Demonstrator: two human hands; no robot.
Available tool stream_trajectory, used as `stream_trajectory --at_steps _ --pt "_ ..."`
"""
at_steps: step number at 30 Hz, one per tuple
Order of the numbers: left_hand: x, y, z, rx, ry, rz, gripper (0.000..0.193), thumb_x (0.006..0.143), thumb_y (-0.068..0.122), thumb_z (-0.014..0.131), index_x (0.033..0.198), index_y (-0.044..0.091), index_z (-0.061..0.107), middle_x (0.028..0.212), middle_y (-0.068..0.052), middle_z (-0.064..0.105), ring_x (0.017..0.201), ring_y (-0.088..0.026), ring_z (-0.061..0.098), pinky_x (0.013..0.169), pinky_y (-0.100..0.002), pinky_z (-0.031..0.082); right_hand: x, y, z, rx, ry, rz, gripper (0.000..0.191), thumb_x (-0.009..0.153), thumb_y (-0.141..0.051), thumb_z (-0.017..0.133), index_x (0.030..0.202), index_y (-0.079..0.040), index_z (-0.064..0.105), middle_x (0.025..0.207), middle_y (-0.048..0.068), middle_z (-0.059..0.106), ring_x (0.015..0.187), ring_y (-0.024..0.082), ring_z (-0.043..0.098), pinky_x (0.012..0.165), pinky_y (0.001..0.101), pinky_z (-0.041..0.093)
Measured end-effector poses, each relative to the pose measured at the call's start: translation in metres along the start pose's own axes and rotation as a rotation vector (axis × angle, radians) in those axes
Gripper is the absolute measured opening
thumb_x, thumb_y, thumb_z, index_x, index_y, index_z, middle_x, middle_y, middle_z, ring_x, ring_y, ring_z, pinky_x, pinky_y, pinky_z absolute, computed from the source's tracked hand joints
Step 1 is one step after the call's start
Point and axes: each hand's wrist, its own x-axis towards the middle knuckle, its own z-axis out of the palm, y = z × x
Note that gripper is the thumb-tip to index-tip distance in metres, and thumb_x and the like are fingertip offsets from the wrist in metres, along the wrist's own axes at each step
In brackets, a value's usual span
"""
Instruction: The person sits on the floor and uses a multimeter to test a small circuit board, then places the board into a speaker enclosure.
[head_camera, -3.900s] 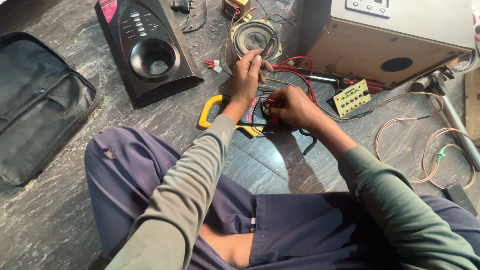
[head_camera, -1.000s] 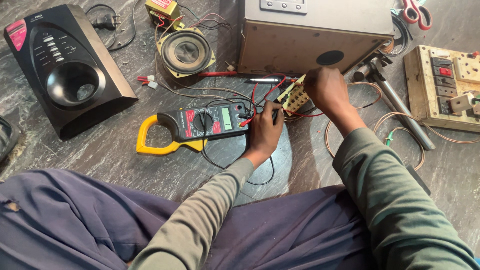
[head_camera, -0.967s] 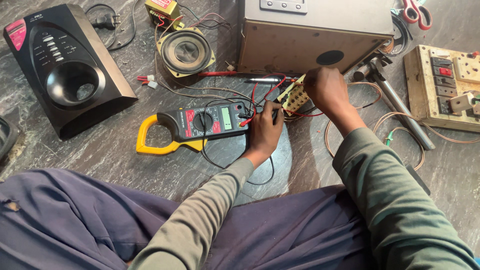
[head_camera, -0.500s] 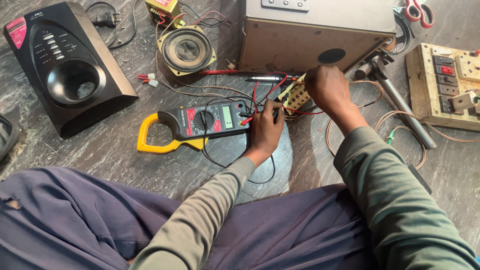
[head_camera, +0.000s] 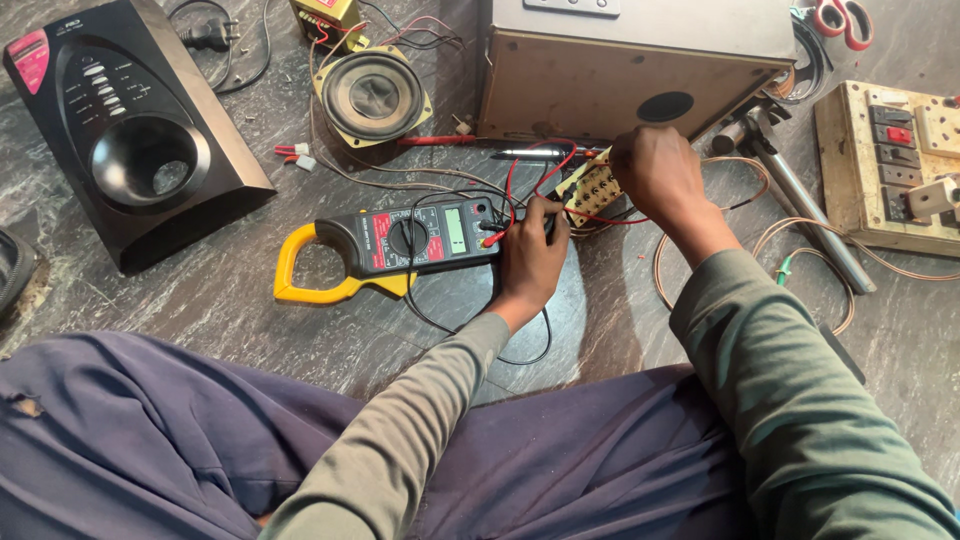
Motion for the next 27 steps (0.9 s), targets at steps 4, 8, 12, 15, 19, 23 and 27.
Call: stream_trajectory --at_steps 4,8,12,15,19,23,27 --pt "0.0011 0.0000 -0.0005 0.011 -0.008 -0.017 0.013 0.096 0.007 0.066 0.104 0.000 0.059 0.088 -0.021 0.073 0.080 -0.037 0.075 0.065 -0.043 0.055 0.0018 -0.0009 -0.0029 0.025 0.007 -0.012 0.018 0.092 -0.020 0.065 0.088 -0.008 0.077 0.085 0.023 0.070 0.081 0.047 0.068 0.070 0.0554 0.055" --pt "0.0002 0.0006 -0.0009 0.016 0.009 -0.008 0.012 0.096 0.007 0.066 0.103 0.000 0.060 0.089 -0.021 0.073 0.081 -0.036 0.075 0.065 -0.042 0.055 0.0007 -0.0023 -0.0049 0.020 0.009 -0.024 0.018 0.092 -0.020 0.065 0.087 -0.007 0.076 0.085 0.023 0.071 0.082 0.047 0.068 0.071 0.0548 0.055" --pt "-0.0033 0.0007 -0.0026 0.017 -0.010 -0.045 0.013 0.096 0.007 0.065 0.104 -0.001 0.060 0.089 -0.020 0.073 0.080 -0.036 0.075 0.066 -0.042 0.055 -0.0029 -0.0046 -0.0038 0.005 0.004 -0.007 0.020 0.094 -0.021 0.064 0.088 -0.007 0.076 0.086 0.024 0.070 0.082 0.047 0.068 0.071 0.0549 0.055" --pt "-0.0030 0.0005 -0.0027 0.024 0.001 -0.030 0.013 0.096 0.007 0.065 0.105 -0.001 0.060 0.090 -0.021 0.073 0.082 -0.037 0.074 0.067 -0.043 0.054 -0.0019 -0.0056 -0.0034 -0.017 0.000 -0.006 0.021 0.095 -0.023 0.064 0.088 -0.007 0.076 0.086 0.024 0.070 0.082 0.047 0.068 0.071 0.0554 0.055" --pt "-0.0013 0.0004 -0.0027 0.032 0.002 -0.017 0.013 0.096 0.007 0.065 0.105 -0.001 0.060 0.092 -0.020 0.073 0.083 -0.037 0.074 0.068 -0.044 0.054 -0.0010 -0.0058 -0.0043 0.002 -0.008 -0.003 0.020 0.094 -0.023 0.064 0.090 -0.008 0.077 0.086 0.023 0.071 0.082 0.047 0.068 0.071 0.0554 0.055" --pt "-0.0012 -0.0004 -0.0025 0.022 0.003 -0.025 0.013 0.096 0.008 0.064 0.105 -0.001 0.060 0.092 -0.020 0.074 0.083 -0.038 0.074 0.068 -0.044 0.054 -0.0009 -0.0052 -0.0037 0.009 -0.005 -0.011 0.019 0.093 -0.022 0.064 0.090 -0.010 0.078 0.087 0.022 0.072 0.083 0.045 0.069 0.071 0.0543 0.055" --pt "-0.0021 -0.0013 -0.0007 0.036 -0.003 -0.023 0.013 0.097 0.008 0.065 0.105 -0.001 0.060 0.092 -0.021 0.074 0.085 -0.038 0.074 0.070 -0.045 0.054 -0.0016 -0.0029 -0.0031 0.023 -0.005 -0.011 0.017 0.092 -0.021 0.065 0.089 -0.011 0.079 0.088 0.019 0.072 0.083 0.044 0.069 0.071 0.0534 0.055"
